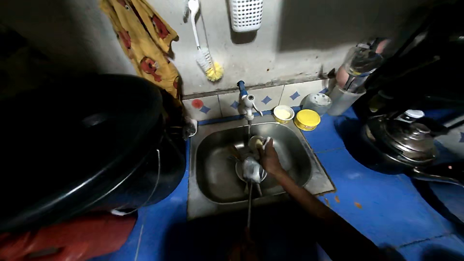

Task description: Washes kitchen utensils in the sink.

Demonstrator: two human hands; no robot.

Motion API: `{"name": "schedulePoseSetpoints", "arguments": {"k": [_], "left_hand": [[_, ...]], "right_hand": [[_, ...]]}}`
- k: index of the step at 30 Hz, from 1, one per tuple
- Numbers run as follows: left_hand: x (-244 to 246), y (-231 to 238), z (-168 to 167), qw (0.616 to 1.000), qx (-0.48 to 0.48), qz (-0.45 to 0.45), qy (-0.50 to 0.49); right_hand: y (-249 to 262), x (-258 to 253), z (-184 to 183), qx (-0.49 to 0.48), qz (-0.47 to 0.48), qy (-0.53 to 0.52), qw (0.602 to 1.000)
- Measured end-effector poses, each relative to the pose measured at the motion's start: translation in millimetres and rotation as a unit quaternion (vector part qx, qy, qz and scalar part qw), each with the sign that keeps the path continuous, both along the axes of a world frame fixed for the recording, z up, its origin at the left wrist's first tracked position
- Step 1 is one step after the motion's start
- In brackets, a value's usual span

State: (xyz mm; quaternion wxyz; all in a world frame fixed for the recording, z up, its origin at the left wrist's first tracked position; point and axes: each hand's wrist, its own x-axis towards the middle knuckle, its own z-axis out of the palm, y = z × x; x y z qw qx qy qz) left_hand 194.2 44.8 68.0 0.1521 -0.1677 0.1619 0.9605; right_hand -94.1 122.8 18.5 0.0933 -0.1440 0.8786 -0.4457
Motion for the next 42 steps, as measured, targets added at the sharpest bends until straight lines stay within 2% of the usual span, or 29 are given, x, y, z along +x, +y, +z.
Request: {"name": "schedulePoseSetpoints", "arguments": {"k": [1, 3, 5, 7, 9, 11, 14, 15, 17, 18, 21, 23, 27, 30, 33, 36, 37, 40, 42], "left_hand": [[-3, -4, 7, 0.999, 0.006, -0.001, -0.033], [-11, -15, 21, 0.996, 0.020, -0.020, -0.085], [-15, -28, 26, 0.995, 0.021, -0.043, -0.082], [-18, -31, 31, 0.989, -0.021, -0.056, -0.138], [-17, -25, 31, 0.984, -0.041, -0.054, -0.167], [-16, -21, 27, 0.986, -0.038, -0.055, -0.153], [-18, -22, 29, 0.986, -0.050, -0.058, -0.151], [-18, -20, 30, 0.985, -0.051, -0.056, -0.156], [-17, -16, 31, 0.983, -0.055, -0.047, -0.170], [-19, -14, 33, 0.981, -0.064, -0.042, -0.178], [-19, -13, 30, 0.979, -0.089, -0.054, -0.175], [-17, -11, 30, 0.979, -0.093, -0.061, -0.171], [-16, -14, 25, 0.981, -0.096, -0.073, -0.149], [-17, -10, 24, 0.979, -0.101, -0.069, -0.165], [-17, -8, 28, 0.973, -0.121, -0.058, -0.186], [-16, -11, 24, 0.981, -0.111, -0.030, -0.159], [-16, -12, 23, 0.983, -0.101, -0.018, -0.152], [-25, -20, 19, 0.982, -0.108, -0.011, -0.155], [-32, -23, 17, 0.977, -0.133, -0.022, -0.168]], "right_hand": [[3, 11, -2, 0.042, 0.091, 0.023, 0.995], [8, 25, -12, 0.147, 0.243, 0.080, 0.956], [13, 30, -14, 0.174, 0.307, 0.088, 0.932], [17, 23, -15, 0.186, 0.336, 0.089, 0.919], [23, 11, -20, 0.200, 0.291, 0.140, 0.925], [17, 8, -19, 0.197, 0.236, 0.170, 0.936], [3, 21, -11, 0.210, 0.305, 0.112, 0.922], [1, 19, -13, 0.205, 0.304, 0.120, 0.923], [-3, 17, -21, 0.184, 0.240, 0.165, 0.939], [-6, 19, -20, 0.190, 0.237, 0.150, 0.941], [-11, 22, -16, 0.229, 0.307, 0.085, 0.920], [-11, 16, -19, 0.219, 0.275, 0.128, 0.928], [-13, 15, -12, 0.249, 0.350, 0.121, 0.895], [-13, 6, -11, 0.237, 0.309, 0.156, 0.908], [-12, 7, -12, 0.247, 0.355, 0.157, 0.888], [-11, 3, -16, 0.228, 0.262, 0.171, 0.922], [-10, 9, -18, 0.219, 0.256, 0.155, 0.929], [-7, 18, -18, 0.227, 0.336, 0.059, 0.912], [-8, 6, -16, 0.226, 0.289, 0.082, 0.927]]}}
